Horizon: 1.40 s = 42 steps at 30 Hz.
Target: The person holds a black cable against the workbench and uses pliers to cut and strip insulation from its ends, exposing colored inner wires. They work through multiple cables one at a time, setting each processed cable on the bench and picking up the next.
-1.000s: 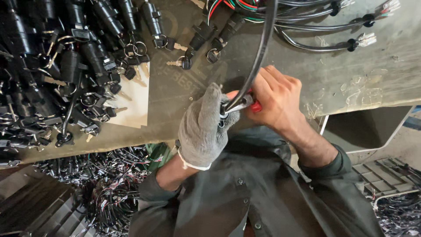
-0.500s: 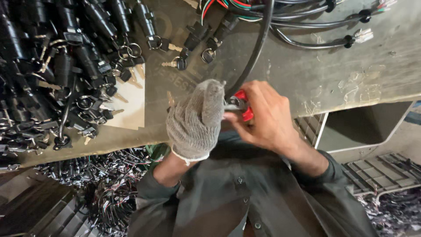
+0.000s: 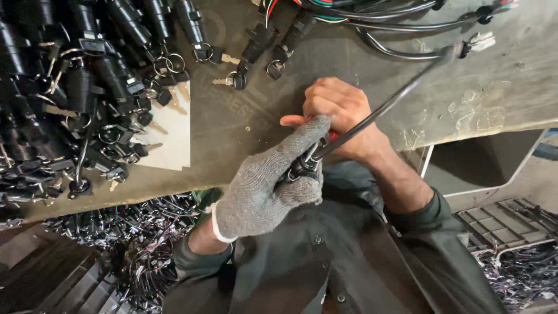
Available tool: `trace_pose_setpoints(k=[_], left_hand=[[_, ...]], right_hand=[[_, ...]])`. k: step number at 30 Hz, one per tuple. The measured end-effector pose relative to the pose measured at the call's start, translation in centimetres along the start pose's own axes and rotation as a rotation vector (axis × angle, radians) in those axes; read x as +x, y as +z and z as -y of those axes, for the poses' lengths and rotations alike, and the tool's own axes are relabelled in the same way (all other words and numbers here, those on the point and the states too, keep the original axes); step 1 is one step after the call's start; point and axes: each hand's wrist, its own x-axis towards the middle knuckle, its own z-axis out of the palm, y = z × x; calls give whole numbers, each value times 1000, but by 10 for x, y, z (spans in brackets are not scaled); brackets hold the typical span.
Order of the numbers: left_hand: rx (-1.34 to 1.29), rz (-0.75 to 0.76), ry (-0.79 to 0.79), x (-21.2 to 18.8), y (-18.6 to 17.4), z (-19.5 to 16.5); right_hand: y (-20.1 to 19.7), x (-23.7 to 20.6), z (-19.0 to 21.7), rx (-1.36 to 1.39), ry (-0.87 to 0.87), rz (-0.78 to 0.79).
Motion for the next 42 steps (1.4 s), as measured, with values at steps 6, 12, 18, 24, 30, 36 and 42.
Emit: trace_pose_setpoints(k=[6, 12, 18, 24, 30, 36, 42], left_hand=[[385, -203, 2, -4, 11, 5], [1134, -412, 126, 6, 15, -1], [497, -147, 99, 8, 2, -14], [287, 40, -15, 7, -9, -8], [316, 8, 29, 3, -6, -8], [486, -137, -18, 4, -6, -7], [430, -889, -100, -23, -48, -45]], right_hand=[[-7, -9, 7, -11, 70, 23], [-8, -21, 29, -261, 383, 128], [-14, -7, 21, -144, 129, 44], [-5, -10, 3, 62, 87, 58], [-4, -20, 0, 12, 106, 60], [-7, -17, -4, -104, 89, -49], [-41, 6, -4, -535, 30, 126]])
